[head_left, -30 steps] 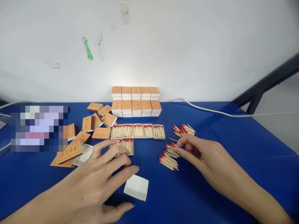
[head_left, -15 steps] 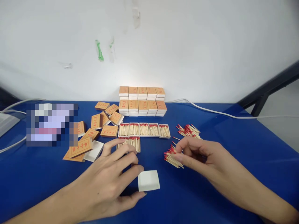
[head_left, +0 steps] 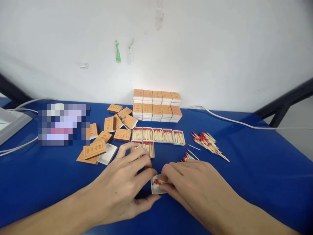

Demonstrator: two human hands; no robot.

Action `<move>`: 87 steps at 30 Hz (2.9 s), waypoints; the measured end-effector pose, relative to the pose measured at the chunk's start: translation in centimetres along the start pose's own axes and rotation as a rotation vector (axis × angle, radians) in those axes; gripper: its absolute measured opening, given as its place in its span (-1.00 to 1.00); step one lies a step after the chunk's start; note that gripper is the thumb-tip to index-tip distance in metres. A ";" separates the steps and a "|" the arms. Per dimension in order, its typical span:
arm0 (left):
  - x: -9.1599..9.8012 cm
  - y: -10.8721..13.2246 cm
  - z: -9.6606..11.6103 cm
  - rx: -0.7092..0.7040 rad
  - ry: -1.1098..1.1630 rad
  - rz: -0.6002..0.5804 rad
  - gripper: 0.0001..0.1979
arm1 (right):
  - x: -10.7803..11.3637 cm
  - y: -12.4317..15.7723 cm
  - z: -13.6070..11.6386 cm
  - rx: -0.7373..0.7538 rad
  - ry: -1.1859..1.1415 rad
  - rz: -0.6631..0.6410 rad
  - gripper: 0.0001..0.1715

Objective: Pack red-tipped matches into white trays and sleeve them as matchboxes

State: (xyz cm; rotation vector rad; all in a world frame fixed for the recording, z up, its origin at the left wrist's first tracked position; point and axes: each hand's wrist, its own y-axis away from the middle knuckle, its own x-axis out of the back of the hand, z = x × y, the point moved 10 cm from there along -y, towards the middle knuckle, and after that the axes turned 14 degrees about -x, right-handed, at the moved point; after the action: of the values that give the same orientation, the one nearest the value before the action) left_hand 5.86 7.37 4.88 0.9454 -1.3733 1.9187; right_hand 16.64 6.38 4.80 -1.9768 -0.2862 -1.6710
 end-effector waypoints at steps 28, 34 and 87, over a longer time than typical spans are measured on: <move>0.2 -0.1 0.1 0.140 -0.026 0.085 -0.93 | -0.3 -0.6 6.0 -0.242 -0.701 -0.368 -0.90; -0.1 -0.2 -0.2 0.127 -0.048 0.043 -0.92 | -0.9 -0.4 5.8 -0.215 -0.628 -0.351 -0.88; -1.2 0.2 -0.4 0.067 0.065 -0.007 -0.84 | 0.7 1.6 16.2 -0.642 0.027 -0.065 -0.80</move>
State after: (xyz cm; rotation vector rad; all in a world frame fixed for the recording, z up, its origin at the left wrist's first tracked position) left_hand 6.33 7.64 3.75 0.9098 -1.2742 1.9838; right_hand 31.31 13.32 3.51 -2.4029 0.2345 -2.0016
